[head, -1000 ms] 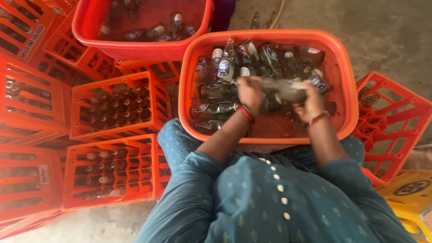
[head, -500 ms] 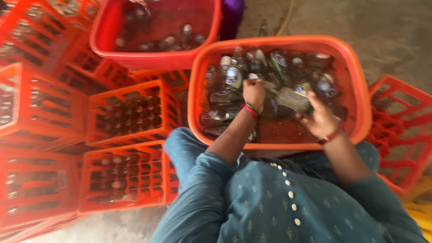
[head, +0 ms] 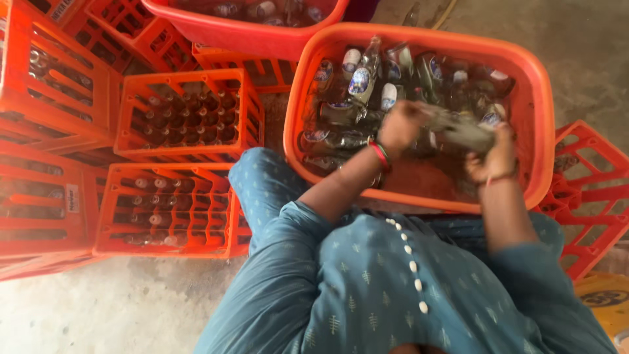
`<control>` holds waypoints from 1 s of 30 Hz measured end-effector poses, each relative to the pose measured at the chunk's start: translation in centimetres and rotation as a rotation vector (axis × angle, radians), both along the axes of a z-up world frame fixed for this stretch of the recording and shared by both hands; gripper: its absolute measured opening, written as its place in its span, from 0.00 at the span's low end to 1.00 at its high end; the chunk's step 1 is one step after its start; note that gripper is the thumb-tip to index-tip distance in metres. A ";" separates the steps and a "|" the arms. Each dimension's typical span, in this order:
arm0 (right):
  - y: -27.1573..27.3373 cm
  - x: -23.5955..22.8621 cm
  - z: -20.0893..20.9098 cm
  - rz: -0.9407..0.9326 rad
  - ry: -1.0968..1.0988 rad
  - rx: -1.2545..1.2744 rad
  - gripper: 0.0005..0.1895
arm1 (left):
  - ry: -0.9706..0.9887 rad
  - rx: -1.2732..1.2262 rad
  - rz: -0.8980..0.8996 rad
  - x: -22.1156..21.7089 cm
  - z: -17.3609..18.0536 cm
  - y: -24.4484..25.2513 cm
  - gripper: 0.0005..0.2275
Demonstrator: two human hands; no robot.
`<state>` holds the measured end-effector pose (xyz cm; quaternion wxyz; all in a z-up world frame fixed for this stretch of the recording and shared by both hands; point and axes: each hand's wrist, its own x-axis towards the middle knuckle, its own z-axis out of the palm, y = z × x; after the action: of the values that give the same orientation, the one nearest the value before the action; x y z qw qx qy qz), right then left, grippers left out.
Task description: The person sits on the floor and washes glass bottles by hand in a red tub filled with water. They repeatedly pick up bottles, rinse them, and place them into an adjacent red crate.
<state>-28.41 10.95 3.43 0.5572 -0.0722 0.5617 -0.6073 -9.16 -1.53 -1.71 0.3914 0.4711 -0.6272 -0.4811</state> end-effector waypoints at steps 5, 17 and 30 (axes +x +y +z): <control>1.1 0.8 -0.6 0.131 0.258 -0.086 0.18 | -0.019 0.137 -0.031 2.8 -0.5 -1.8 0.16; 0.6 0.6 -2.5 -0.019 0.086 -0.035 0.22 | 0.304 0.060 -0.309 5.6 -2.1 -2.5 0.09; 2.3 -1.5 -2.0 0.335 -0.109 -0.026 0.23 | 0.689 0.122 -0.176 5.3 1.5 -1.6 0.15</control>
<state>-29.92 13.20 1.47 0.6793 -0.1389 0.5029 -0.5161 -3.86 -3.14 -0.22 0.5082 0.2481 -0.4669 -0.6798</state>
